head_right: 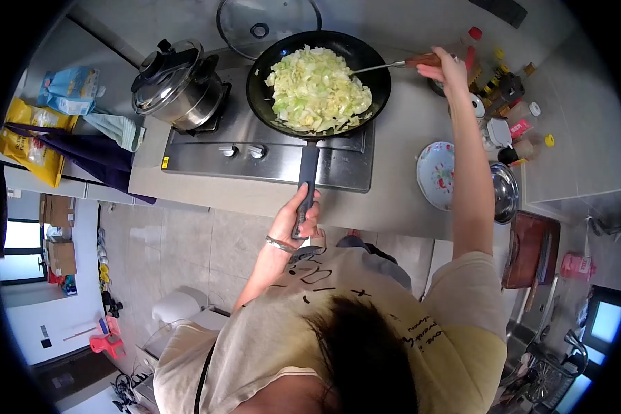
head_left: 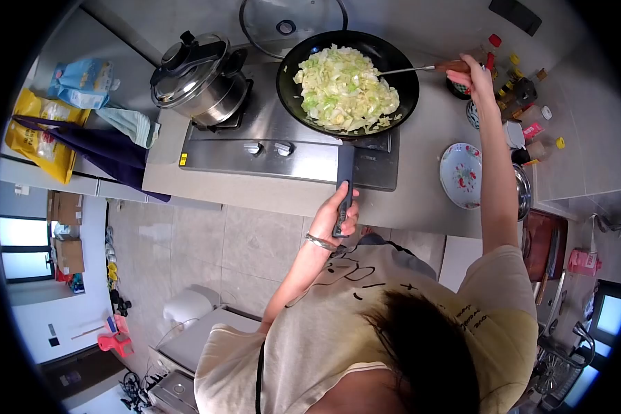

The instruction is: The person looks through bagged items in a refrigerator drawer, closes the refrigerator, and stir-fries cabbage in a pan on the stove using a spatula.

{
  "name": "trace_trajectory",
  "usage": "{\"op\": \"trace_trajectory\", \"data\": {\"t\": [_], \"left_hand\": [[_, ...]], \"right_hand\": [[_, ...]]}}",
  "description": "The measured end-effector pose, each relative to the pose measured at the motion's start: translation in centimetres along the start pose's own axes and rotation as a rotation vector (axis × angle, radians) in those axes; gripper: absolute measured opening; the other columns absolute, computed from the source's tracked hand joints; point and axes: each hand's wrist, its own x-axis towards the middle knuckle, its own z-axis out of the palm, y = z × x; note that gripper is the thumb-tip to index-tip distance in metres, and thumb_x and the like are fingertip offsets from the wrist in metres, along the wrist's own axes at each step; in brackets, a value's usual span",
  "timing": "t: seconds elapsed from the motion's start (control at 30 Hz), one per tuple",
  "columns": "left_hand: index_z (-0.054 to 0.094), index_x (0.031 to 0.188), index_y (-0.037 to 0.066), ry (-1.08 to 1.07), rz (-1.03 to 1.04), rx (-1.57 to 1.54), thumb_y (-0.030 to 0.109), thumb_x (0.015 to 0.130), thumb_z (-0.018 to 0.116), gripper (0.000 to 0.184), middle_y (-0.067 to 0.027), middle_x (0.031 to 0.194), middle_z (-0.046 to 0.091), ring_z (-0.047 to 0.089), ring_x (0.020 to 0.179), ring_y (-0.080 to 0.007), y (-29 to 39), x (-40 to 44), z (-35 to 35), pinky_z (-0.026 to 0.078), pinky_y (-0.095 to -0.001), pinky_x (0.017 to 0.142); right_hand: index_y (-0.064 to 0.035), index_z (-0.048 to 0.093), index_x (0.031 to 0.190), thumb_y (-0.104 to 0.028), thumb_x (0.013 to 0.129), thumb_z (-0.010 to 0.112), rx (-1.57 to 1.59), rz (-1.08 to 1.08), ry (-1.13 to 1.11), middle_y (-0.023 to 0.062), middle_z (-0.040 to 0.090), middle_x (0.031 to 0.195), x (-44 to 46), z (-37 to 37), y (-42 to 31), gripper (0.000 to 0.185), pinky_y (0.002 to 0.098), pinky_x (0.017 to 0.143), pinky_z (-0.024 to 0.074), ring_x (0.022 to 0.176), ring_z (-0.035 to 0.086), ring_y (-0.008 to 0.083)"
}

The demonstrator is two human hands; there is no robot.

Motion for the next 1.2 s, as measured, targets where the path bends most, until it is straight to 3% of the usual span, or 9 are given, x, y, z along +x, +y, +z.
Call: {"op": "trace_trajectory", "data": {"t": [0.13, 0.33, 0.43, 0.5, 0.67, 0.77, 0.9, 1.07, 1.2], "left_hand": [[0.050, 0.096, 0.010, -0.019, -0.008, -0.008, 0.041, 0.092, 0.046, 0.031, 0.0000, 0.058, 0.043, 0.032, 0.036, -0.0071, -0.1, 0.1, -0.4, 0.025, -0.0210, 0.034], [0.051, 0.096, 0.010, -0.019, -0.014, -0.002, 0.041, 0.094, 0.042, 0.032, 0.0009, 0.058, 0.043, 0.030, 0.035, -0.0062, 0.0, -0.1, 0.0, 0.026, -0.0210, 0.035], [0.051, 0.096, 0.010, -0.006, -0.012, 0.000, 0.040, 0.094, 0.042, 0.031, 0.0007, 0.058, 0.043, 0.031, 0.035, -0.0063, 0.1, -0.2, 0.1, 0.026, -0.0204, 0.035], [0.050, 0.096, 0.010, 0.011, -0.008, 0.003, 0.040, 0.094, 0.042, 0.031, 0.0004, 0.058, 0.043, 0.031, 0.035, -0.0063, 0.2, -0.2, 0.3, 0.025, -0.0201, 0.034], [0.050, 0.097, 0.008, 0.015, -0.001, -0.010, 0.038, 0.095, 0.042, 0.030, -0.0005, 0.058, 0.043, 0.031, 0.035, -0.0064, 0.2, -0.3, 0.4, 0.024, -0.0199, 0.032], [0.050, 0.096, 0.009, 0.001, -0.002, -0.017, 0.039, 0.093, 0.046, 0.031, -0.0011, 0.058, 0.043, 0.032, 0.036, -0.0072, 0.2, -0.2, 0.2, 0.023, -0.0204, 0.032], [0.050, 0.096, 0.009, -0.007, 0.004, -0.012, 0.040, 0.093, 0.046, 0.031, -0.0011, 0.059, 0.043, 0.032, 0.036, -0.0074, 0.1, -0.1, 0.0, 0.023, -0.0206, 0.032], [0.049, 0.096, 0.009, -0.006, 0.020, 0.012, 0.040, 0.093, 0.045, 0.032, -0.0008, 0.058, 0.042, 0.032, 0.037, -0.0073, 0.2, -0.3, 0.1, 0.023, -0.0206, 0.032], [0.050, 0.097, 0.007, 0.005, 0.026, -0.003, 0.038, 0.095, 0.043, 0.032, -0.0005, 0.059, 0.043, 0.031, 0.035, -0.0057, 0.1, -0.4, 0.4, 0.023, -0.0184, 0.031]], "right_hand": [[0.0066, 0.063, 0.090, -0.015, 0.085, 0.057, -0.132, -0.232, -0.137, 0.0134, 0.066, 0.085, -7.4, 1.9, -1.4, 0.023, 0.0235, 0.054, 0.0513, 0.067, 0.067, 0.0227], [0.0006, 0.068, 0.089, -0.013, 0.086, 0.059, -0.770, -1.054, -0.449, 0.0084, 0.066, 0.083, -17.1, 2.7, -5.1, 0.016, 0.0193, 0.059, 0.0489, 0.067, 0.065, 0.0145], [0.0022, 0.067, 0.090, -0.014, 0.085, 0.059, -0.422, -0.677, -0.336, 0.0085, 0.067, 0.081, -12.0, 1.6, -5.5, 0.019, 0.0190, 0.059, 0.0498, 0.066, 0.065, 0.0130], [0.0047, 0.065, 0.091, -0.018, 0.085, 0.060, -0.410, -0.445, -0.271, 0.0100, 0.067, 0.082, -7.4, 1.4, -8.0, 0.025, 0.0201, 0.058, 0.0517, 0.066, 0.066, 0.0149], [0.0051, 0.061, 0.101, -0.022, 0.088, 0.056, -0.411, -0.417, -0.258, 0.0141, 0.066, 0.093, 3.7, 0.9, -7.1, 0.031, 0.0245, 0.065, 0.0546, 0.072, 0.067, 0.0201], [0.0039, 0.061, 0.102, -0.023, 0.087, 0.056, -0.285, -0.408, -0.335, 0.0140, 0.066, 0.093, 6.2, 3.1, -4.7, 0.031, 0.0260, 0.067, 0.0551, 0.073, 0.067, 0.0217], [0.0025, 0.061, 0.105, -0.026, 0.088, 0.056, -0.210, -0.232, -0.491, 0.0144, 0.065, 0.098, 6.5, 6.3, -1.5, 0.034, 0.0266, 0.076, 0.0535, 0.078, 0.067, 0.0216], [0.0009, 0.065, 0.100, -0.023, 0.088, 0.056, -0.354, -0.357, -0.810, 0.0115, 0.065, 0.095, 0.1, 7.3, -4.3, 0.028, 0.0255, 0.076, 0.0511, 0.085, 0.065, 0.0177], [-0.0008, 0.067, 0.094, -0.005, 0.081, 0.059, -0.679, -0.903, -0.920, 0.0090, 0.066, 0.089, -7.3, 5.8, -8.1, 0.015, 0.0240, 0.064, 0.0483, 0.070, 0.062, 0.0153]]}}
